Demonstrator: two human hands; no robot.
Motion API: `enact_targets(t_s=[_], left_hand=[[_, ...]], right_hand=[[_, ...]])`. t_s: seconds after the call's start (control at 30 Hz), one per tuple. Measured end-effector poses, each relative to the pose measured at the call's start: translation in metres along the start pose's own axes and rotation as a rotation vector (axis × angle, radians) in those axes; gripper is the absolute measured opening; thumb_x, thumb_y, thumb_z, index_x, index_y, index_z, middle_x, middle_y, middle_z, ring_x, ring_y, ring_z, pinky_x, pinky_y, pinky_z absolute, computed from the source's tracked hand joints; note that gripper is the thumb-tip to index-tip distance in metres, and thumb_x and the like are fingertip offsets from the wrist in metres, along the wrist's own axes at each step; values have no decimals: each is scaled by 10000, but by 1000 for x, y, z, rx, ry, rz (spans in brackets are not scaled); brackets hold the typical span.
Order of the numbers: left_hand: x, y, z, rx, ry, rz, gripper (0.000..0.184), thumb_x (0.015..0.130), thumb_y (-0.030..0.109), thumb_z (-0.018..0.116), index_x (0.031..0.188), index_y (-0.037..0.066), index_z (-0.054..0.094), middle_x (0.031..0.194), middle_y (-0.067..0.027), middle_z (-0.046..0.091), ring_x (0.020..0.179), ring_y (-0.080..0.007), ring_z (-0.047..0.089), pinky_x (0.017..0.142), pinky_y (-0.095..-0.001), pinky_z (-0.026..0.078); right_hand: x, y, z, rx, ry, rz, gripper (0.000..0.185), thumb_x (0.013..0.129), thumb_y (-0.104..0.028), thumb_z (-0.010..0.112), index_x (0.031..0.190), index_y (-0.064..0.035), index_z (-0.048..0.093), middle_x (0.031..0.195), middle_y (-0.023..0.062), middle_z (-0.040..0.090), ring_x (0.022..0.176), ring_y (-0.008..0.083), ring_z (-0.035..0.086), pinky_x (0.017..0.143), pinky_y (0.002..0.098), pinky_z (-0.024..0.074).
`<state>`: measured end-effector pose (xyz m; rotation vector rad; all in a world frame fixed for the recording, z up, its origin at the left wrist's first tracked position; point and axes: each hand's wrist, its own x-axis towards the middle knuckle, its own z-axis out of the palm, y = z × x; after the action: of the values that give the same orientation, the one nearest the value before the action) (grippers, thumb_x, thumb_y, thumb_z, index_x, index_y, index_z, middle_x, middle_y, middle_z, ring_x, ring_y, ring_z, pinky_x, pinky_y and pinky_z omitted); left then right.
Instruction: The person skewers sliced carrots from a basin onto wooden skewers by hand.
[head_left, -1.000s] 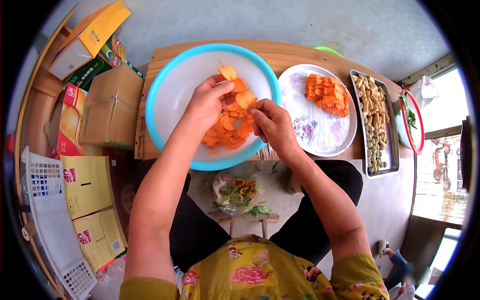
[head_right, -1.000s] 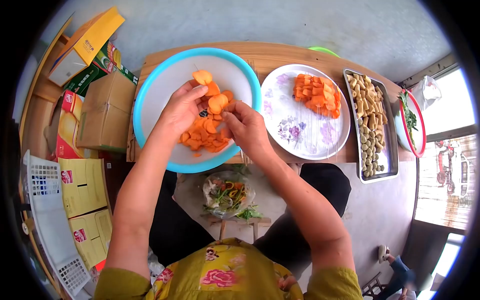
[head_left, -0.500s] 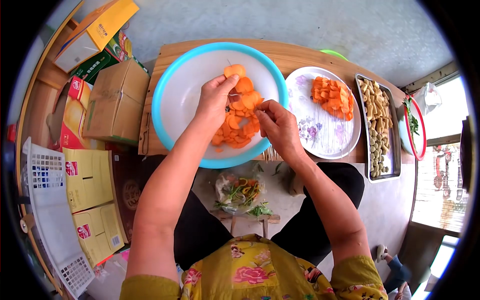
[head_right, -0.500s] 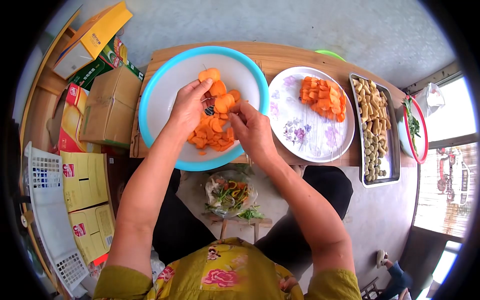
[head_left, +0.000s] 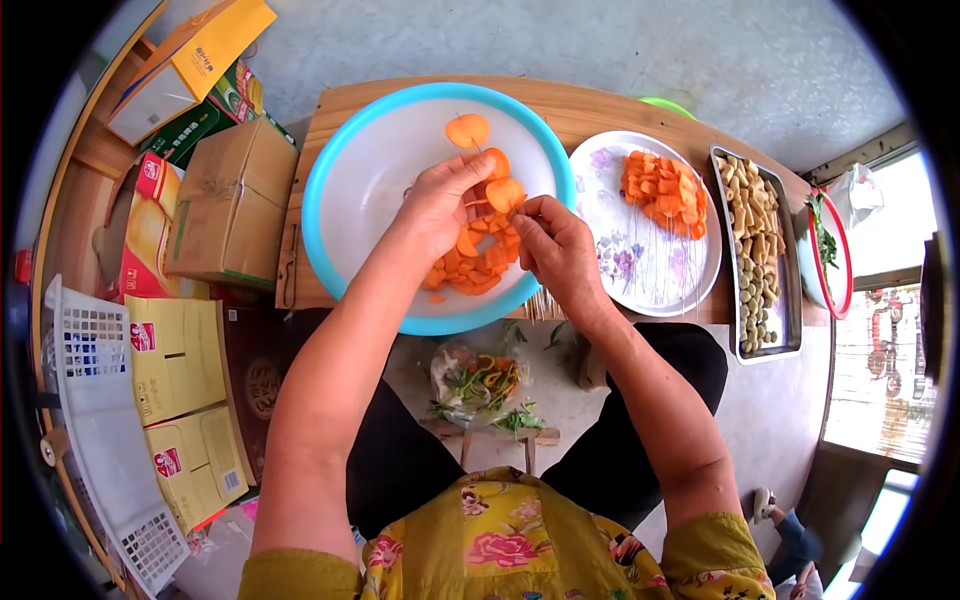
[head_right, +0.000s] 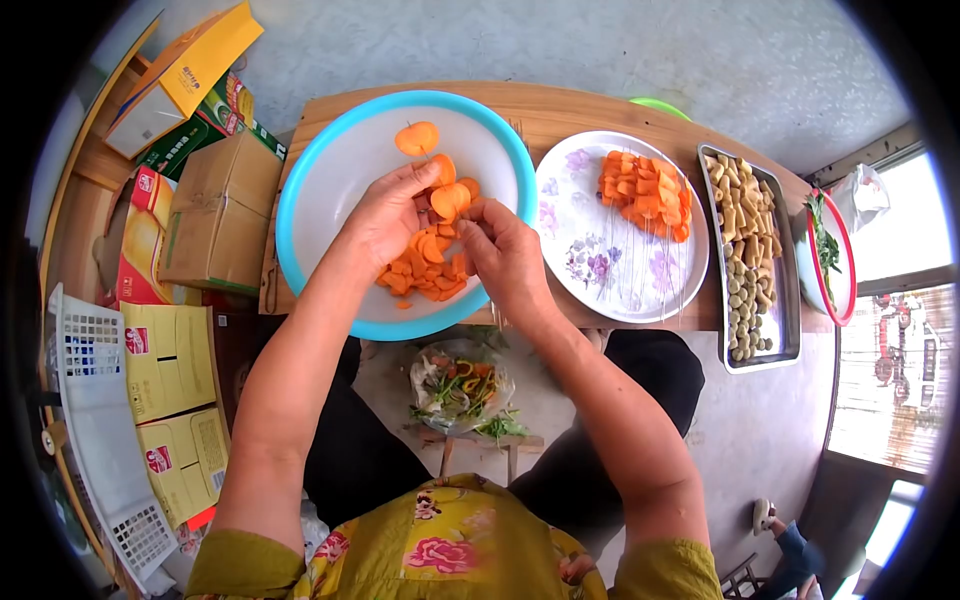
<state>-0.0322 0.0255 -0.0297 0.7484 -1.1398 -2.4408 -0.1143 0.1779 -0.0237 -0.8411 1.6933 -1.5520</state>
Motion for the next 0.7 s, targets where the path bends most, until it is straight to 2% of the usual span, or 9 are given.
enact_targets(t_s=[0.27, 0.33, 0.47, 0.7], left_hand=[[4, -2, -6, -87, 65, 43, 281, 853, 195, 671, 1061, 42, 563, 1000, -70, 624, 919, -180, 612, 782, -350, 502], [1, 1, -5, -67, 17, -18, 326, 867, 225, 657, 1130, 79, 532, 1036, -40, 603, 932, -162, 596, 805, -332, 490], [-1, 4, -5, 50, -149, -135, 309, 837, 198, 687, 1074, 46, 561, 1018, -61, 616, 926, -178, 604, 783, -351, 510], [-3, -7, -3, 62, -96, -14, 306, 826, 141, 682, 1091, 48, 559, 1043, -59, 607, 940, -177, 596, 806, -349, 504]], right_hand=[[0, 3, 2, -20, -23, -16, 100, 942, -114, 527, 902, -22, 533, 574, -24, 467, 475, 39, 410, 421, 205, 304], [0, 1, 2, -67, -17, -18, 96, 938, -105, 530, 906, -16, 539, 583, -21, 475, 488, 40, 424, 434, 205, 320], [-1, 0, 0, -111, 11, -46, 89, 934, -94, 532, 913, -8, 545, 597, -18, 488, 504, 42, 437, 453, 204, 338], [3, 2, 0, -127, 6, -43, 95, 932, -89, 532, 921, 3, 551, 605, -17, 489, 515, 44, 436, 471, 205, 356]])
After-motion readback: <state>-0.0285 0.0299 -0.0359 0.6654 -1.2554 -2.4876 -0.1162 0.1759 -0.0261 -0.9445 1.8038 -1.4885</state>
